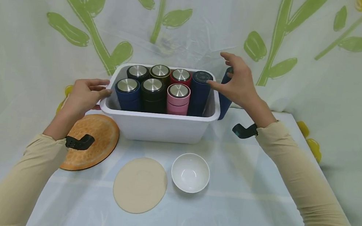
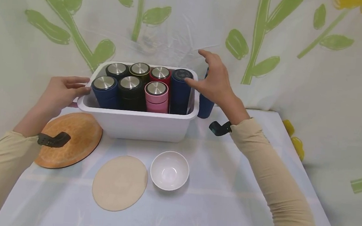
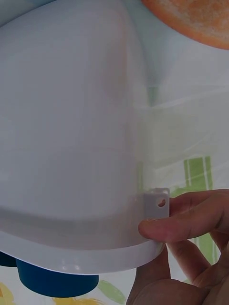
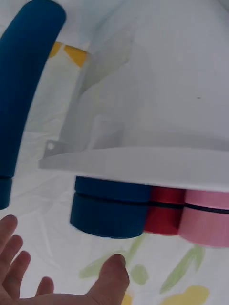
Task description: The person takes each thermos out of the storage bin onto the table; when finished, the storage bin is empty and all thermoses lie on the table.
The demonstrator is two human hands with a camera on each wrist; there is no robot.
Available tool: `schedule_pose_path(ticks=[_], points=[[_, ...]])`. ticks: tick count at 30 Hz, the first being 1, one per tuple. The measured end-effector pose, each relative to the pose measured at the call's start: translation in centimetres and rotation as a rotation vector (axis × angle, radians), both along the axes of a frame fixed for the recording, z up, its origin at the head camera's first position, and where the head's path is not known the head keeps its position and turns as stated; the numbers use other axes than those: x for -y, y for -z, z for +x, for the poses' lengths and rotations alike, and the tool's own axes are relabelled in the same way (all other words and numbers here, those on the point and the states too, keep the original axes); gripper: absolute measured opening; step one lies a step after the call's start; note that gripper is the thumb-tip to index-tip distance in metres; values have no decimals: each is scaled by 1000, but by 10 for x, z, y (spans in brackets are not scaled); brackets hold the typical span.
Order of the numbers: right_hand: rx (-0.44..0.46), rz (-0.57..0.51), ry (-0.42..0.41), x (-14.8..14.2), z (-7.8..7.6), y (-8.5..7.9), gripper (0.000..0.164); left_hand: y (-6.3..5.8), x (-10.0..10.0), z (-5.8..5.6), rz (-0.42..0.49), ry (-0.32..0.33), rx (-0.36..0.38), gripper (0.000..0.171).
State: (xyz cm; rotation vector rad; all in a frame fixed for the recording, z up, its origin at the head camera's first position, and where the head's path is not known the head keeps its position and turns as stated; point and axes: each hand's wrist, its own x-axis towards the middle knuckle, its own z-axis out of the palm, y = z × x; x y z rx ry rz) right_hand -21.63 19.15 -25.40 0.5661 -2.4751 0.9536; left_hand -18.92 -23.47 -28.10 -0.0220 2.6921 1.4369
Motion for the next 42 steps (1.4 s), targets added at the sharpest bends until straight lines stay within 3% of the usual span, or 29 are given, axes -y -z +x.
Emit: schedule_pose_path(ticks=[11,21,28,36,42], points=[[124,77,-69,19,-6,13,86,-2,-3,-4,10,6,-13,53],[184,163,-58,28,-10,20,77,0,-3,-4,36,21,-18,51],[134,152,-75,28,-8,20,71,-1,-1,-3,45,16,-28,51],[136,156,-77,30,-3,20,69,-1,1,-1,41,10,-24,51],[105,171,-50,29,6,12,69,1,2,1,40,3,-25,51]])
